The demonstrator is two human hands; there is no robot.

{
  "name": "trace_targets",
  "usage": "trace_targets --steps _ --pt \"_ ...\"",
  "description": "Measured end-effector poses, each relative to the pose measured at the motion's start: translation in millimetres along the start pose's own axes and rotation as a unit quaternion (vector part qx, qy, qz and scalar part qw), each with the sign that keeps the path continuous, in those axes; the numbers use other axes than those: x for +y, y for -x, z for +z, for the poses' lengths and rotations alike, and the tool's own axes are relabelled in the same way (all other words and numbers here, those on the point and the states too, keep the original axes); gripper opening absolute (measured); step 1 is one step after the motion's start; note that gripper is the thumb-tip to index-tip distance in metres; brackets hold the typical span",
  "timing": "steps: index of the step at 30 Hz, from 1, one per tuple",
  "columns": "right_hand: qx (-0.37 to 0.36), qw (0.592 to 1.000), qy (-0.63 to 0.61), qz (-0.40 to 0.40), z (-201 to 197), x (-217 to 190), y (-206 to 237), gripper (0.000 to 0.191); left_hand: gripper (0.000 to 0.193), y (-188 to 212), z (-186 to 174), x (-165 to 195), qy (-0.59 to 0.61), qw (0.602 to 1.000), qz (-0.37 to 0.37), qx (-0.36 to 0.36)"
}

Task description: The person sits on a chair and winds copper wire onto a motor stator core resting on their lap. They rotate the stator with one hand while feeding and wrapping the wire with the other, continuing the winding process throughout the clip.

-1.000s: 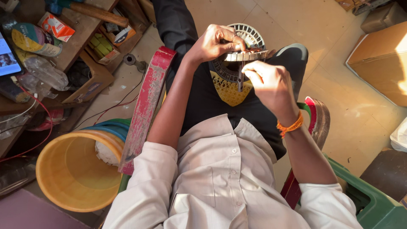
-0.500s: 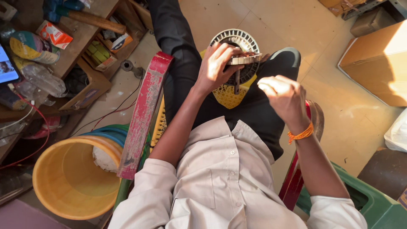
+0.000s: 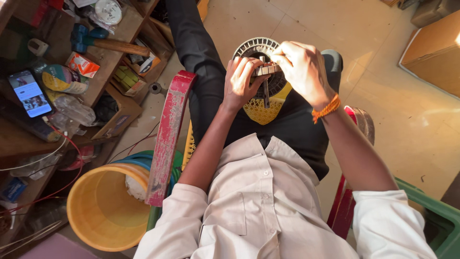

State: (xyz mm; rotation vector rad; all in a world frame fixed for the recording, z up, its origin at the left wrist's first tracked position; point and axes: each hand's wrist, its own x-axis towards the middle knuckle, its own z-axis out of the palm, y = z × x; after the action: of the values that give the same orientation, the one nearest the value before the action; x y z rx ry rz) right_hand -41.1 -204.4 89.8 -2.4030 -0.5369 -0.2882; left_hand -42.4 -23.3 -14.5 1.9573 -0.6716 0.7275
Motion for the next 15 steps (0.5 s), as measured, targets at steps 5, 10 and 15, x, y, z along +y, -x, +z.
trace_targets --steps 5,10,15 --pt "-0.047 0.999 0.004 -0.027 1.4 11.8 -7.2 0.01 0.039 1.0 2.4 -1.3 -0.019 1.0 -0.008 0.003" --pt "-0.035 0.998 -0.039 -0.018 -2.0 9.7 -7.8 0.013 0.038 1.5 3.4 -0.8 -0.009 1.0 -0.015 0.004" --pt "-0.022 0.998 -0.059 -0.006 2.6 13.3 -11.0 0.014 0.038 3.7 4.3 -3.2 -0.016 1.0 -0.021 0.003"
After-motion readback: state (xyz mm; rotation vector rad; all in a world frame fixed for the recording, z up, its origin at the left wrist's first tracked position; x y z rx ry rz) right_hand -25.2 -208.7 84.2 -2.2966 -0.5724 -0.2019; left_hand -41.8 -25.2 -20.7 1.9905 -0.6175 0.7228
